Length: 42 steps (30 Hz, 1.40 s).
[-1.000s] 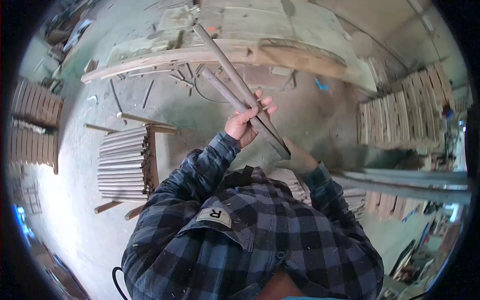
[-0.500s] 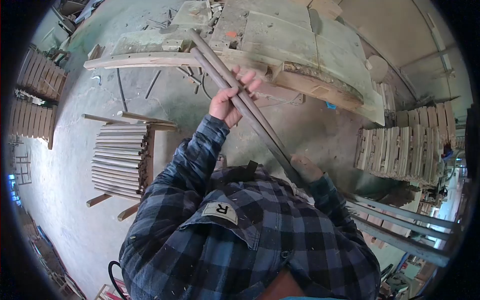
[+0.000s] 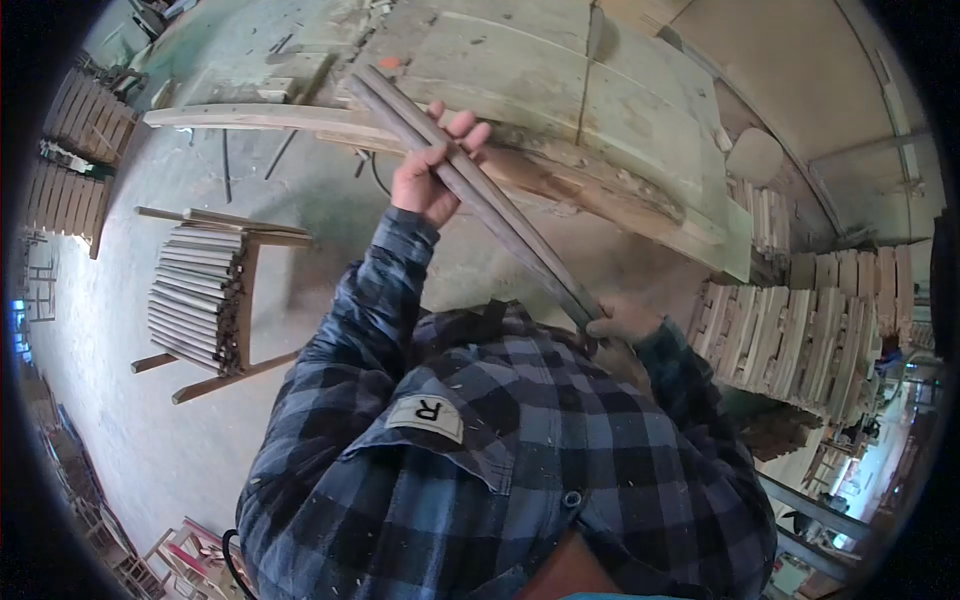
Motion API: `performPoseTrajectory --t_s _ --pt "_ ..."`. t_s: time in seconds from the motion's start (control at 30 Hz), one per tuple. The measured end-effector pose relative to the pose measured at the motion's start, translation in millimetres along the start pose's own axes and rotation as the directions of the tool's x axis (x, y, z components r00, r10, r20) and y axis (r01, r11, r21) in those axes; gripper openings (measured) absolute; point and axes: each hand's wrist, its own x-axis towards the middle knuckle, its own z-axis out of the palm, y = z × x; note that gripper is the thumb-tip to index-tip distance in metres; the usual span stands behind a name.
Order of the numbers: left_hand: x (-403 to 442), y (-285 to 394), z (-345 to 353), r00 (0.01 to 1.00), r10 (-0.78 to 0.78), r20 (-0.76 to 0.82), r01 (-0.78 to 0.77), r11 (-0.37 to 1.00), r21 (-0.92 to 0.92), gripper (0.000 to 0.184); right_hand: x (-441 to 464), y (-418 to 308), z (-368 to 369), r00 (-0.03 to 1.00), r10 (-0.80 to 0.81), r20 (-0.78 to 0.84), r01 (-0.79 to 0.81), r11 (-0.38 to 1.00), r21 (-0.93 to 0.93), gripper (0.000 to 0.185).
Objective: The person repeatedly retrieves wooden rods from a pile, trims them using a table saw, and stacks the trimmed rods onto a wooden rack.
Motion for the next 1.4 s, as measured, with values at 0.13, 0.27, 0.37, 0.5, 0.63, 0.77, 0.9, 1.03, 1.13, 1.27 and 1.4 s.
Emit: performPoseTrajectory --t_s 0.13,0.27,0.37,0.5,0.63,0.77,0.9,1.03,1.13,1.27,1.4 --pt "13.0 1.5 11.6 0.991 0.044 -0.129 -0.043 0.999 0.007 0.044 -14.4 -9.3 -44.8 0.997 -0.004 0.079 0.0 0.999 0.048 0.021" --pt "43.5 41.7 10.9 0.934 0.228 -0.275 -0.206 0.973 0.107 0.056 -13.9 -11.6 -92.6 0.998 -0.009 0.058 0.009 1.0 0.006 0.02" --pt "73.0 57.7 9.5 0.875 0.347 -0.337 -0.271 0.929 0.254 0.043 -13.4 -15.0 -129.5 1.0 -0.022 0.007 0.022 0.998 -0.053 0.022" --pt "115.0 49.4 -20.6 0.992 0.114 -0.051 -0.07 0.849 0.524 0.033 -28.7 -29.9 -188.6 0.996 0.016 -0.09 -0.037 0.97 -0.242 0.021" --pt "134.5 22.2 3.9 0.956 -0.24 0.169 -0.209 -0.15 0.966 0.035 -48.0 -6.3 -259.8 0.96 0.065 -0.274 -0.163 0.922 -0.352 0.024" --pt "178.1 -29.0 -17.9 0.854 -0.515 -0.076 0.138 0.082 0.987 0.036 -55.6 21.6 -320.7 0.921 0.195 -0.336 -0.332 0.845 -0.419 0.037" --pt "206.9 -74.1 -36.6 0.714 -0.696 0.077 -0.355 -0.265 0.896 0.042 -44.0 38.2 -356.3 0.843 0.324 -0.429 -0.531 0.627 -0.57 0.052" --pt "220.0 -101.3 -15.1 0.67 -0.726 -0.153 -0.418 -0.539 0.731 0.042 -20.0 87.1 -390.5 0.836 0.251 -0.488 -0.532 0.586 -0.611 0.043" --pt "230.6 -114.0 -25.5 0.62 -0.762 -0.188 -0.351 -0.483 0.802 0.042 -2.4 114.1 -415.2 0.86 0.217 -0.463 -0.496 0.572 -0.653 0.038" --pt "230.8 -123.0 -34.1 0.6 -0.765 -0.234 -0.219 -0.438 0.872 0.045 8.4 112.8 -416.4 0.901 0.067 -0.429 -0.353 0.69 -0.632 0.044" --pt "222.3 -126.9 -47.1 0.662 -0.737 -0.137 -0.111 -0.277 0.954 0.044 32.3 100.9 -364.2 0.752 -0.321 -0.576 -0.112 0.798 -0.592 0.04"
